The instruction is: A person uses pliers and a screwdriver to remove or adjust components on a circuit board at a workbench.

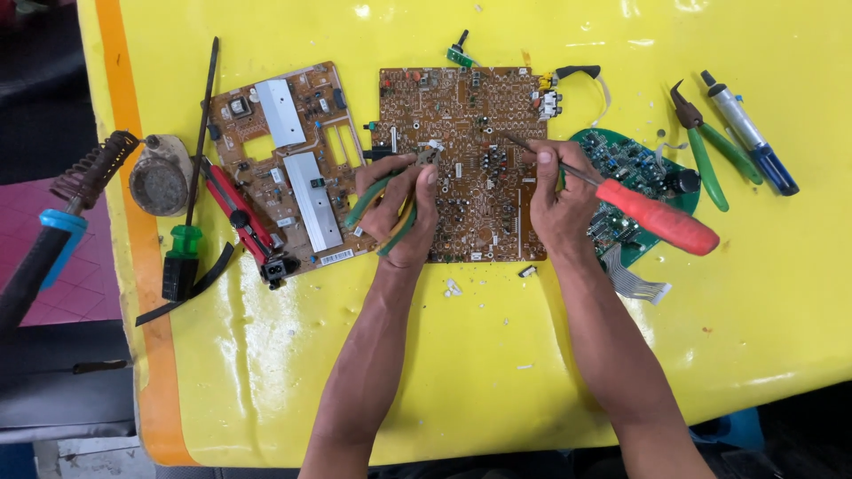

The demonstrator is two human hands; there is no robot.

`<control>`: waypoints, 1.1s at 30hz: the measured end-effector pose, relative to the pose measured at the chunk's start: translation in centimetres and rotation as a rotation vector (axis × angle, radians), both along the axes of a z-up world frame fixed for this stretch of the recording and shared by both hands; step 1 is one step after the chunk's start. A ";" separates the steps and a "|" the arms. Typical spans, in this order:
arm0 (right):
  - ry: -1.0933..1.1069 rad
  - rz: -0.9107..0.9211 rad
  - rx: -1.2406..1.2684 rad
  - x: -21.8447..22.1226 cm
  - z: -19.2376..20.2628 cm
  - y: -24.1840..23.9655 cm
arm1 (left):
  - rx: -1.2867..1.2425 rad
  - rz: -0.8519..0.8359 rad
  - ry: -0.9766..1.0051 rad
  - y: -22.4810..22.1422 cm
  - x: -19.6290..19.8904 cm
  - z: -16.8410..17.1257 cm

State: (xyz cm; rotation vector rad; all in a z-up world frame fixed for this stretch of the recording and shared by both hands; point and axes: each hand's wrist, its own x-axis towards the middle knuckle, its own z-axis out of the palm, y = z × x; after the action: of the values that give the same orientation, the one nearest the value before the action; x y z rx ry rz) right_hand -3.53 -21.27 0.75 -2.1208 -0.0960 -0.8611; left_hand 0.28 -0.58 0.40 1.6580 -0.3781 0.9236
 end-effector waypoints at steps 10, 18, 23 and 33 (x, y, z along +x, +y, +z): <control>0.012 -0.007 -0.001 -0.1 0.4 0.2 | -0.034 -0.016 0.030 -0.2 -0.1 0.2; 0.019 0.028 0.020 0.0 -0.6 0.0 | -0.042 -0.012 0.045 -0.3 -0.2 0.5; 0.026 0.044 0.003 0.1 -1.2 -0.4 | -0.053 -0.015 0.034 -0.3 0.0 0.5; 0.039 0.062 0.020 0.0 -0.1 0.5 | -0.061 -0.027 0.050 -0.3 0.2 0.6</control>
State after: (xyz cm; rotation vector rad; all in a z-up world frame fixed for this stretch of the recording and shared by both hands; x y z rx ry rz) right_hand -3.49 -20.76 0.60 -2.1037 -0.1311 -0.7809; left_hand 0.45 -0.89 1.00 1.6130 -0.3343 0.8637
